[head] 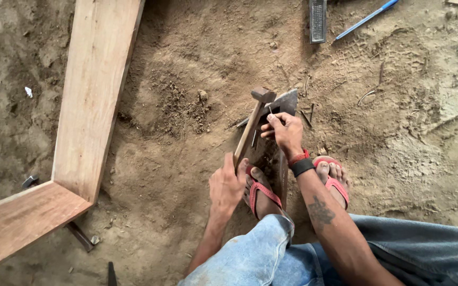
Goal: The person repeatedly hammers nails into a metal plate placed on the ground. The person holds the nail with one hand and strikes it with a hammer in the other hand. The task continues throughout the clip without visible completion.
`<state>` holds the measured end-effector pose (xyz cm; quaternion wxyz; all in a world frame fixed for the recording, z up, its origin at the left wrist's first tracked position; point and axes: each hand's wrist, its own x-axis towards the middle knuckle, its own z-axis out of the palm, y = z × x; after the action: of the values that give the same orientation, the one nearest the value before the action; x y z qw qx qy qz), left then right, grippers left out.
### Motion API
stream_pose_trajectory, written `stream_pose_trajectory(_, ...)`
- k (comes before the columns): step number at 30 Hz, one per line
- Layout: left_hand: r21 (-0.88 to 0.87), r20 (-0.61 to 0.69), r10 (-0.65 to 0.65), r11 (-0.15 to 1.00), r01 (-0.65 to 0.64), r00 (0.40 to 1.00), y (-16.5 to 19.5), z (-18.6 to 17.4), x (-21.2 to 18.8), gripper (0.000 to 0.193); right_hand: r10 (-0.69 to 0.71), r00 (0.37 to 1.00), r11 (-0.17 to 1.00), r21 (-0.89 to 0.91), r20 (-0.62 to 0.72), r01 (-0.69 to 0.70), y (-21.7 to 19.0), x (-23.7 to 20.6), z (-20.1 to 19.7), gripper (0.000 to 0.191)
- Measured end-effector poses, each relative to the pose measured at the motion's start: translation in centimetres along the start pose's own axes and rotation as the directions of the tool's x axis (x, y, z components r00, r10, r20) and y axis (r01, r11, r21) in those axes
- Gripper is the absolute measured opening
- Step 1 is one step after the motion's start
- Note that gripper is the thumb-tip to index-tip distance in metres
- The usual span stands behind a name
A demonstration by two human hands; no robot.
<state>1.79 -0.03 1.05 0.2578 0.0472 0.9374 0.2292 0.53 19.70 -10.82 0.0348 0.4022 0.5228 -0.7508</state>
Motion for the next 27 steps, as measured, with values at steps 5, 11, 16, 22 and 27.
stream_pose_trajectory(5, 0.13, 0.013, 0.005, 0.991, -0.007, 1.0, 0.7, -0.2, 0.5, 0.035, -0.01, 1.0, 0.998, -0.06, -0.027, 0.008, 0.3, 0.1, 0.0, 0.022)
stream_pose_trajectory(11, 0.136, -0.027, -0.012, 0.991, 0.016, 1.0, 1.0, -1.2, 0.3, 0.034, -0.049, 0.997, 0.997, -0.067, -0.061, 0.044, 0.2, 0.2, 0.2, 0.022)
stream_pose_trajectory(16, 0.232, 0.022, -0.008, 0.973, 0.003, 1.0, 1.7, -2.1, 0.3, 0.034, -0.037, 0.994, 0.999, -0.009, -0.102, 0.037, 0.4, -0.1, 0.6, 0.022)
stream_pose_trajectory(22, 0.115, 0.063, -0.051, 0.992, 0.044, 0.997, 2.2, -2.8, 0.1, 0.036, -0.05, 0.994, 0.997, -0.061, -0.094, 0.044, 0.1, -0.3, 0.5, 0.02)
stream_pose_trajectory(27, 0.225, 0.104, -0.027, 0.974, 0.003, 0.994, 1.9, -2.3, 0.9, 0.034, -0.047, 0.994, 0.997, -0.073, -0.102, 0.039, 0.1, -0.1, 0.8, 0.02)
